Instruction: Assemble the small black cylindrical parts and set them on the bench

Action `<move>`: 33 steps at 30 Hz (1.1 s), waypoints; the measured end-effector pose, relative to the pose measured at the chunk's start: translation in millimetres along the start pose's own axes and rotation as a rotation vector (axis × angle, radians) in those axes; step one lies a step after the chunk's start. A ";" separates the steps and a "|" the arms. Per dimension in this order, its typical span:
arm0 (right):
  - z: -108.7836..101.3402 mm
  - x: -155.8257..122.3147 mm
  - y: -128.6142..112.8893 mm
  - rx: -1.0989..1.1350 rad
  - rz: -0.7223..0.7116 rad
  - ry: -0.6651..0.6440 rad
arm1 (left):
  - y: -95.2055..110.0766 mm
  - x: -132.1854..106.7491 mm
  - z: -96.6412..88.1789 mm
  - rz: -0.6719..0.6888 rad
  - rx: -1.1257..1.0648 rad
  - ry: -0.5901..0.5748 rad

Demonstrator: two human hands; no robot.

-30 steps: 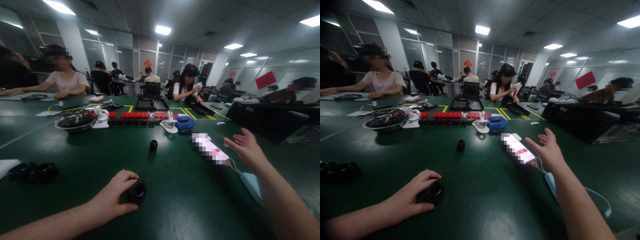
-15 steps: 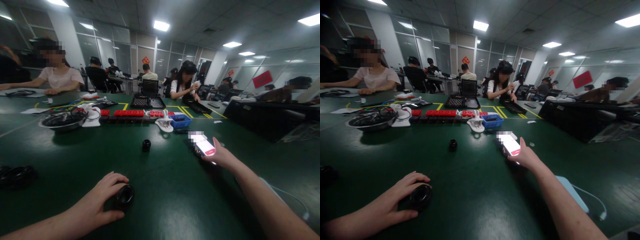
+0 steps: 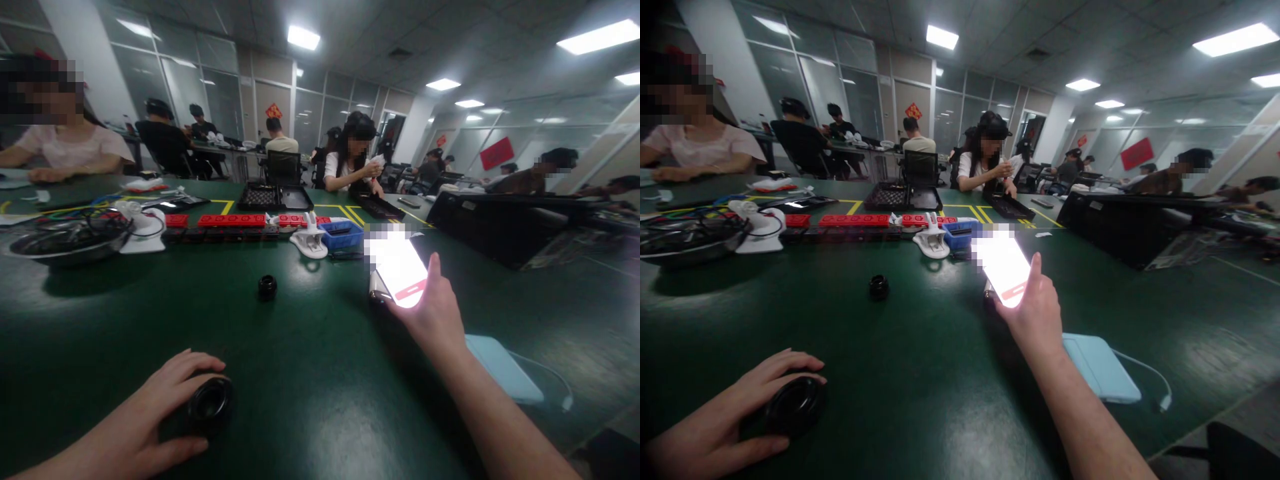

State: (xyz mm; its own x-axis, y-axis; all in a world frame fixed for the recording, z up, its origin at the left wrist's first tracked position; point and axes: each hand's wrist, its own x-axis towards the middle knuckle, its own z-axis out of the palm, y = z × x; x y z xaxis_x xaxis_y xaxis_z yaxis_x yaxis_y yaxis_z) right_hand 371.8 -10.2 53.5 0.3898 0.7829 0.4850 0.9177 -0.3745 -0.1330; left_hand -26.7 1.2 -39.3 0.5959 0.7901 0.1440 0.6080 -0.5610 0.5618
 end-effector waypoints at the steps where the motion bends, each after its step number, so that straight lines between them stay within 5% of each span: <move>1: -0.3 -0.8 -0.5 0.000 -0.001 0.006 | -0.5 0.0 0.0 0.007 0.009 0.002; 33: 5.4 -3.5 -0.6 -0.094 -0.102 0.031 | -9.2 -0.5 3.1 0.039 0.026 0.026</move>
State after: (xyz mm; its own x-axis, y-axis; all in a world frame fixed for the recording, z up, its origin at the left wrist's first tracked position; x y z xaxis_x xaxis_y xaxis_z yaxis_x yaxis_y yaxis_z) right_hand 370.3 -10.0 47.1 0.2908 0.8040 0.5187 0.9406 -0.3395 -0.0010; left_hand -31.0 5.2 -47.1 0.6057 0.7735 0.1866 0.5981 -0.5972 0.5344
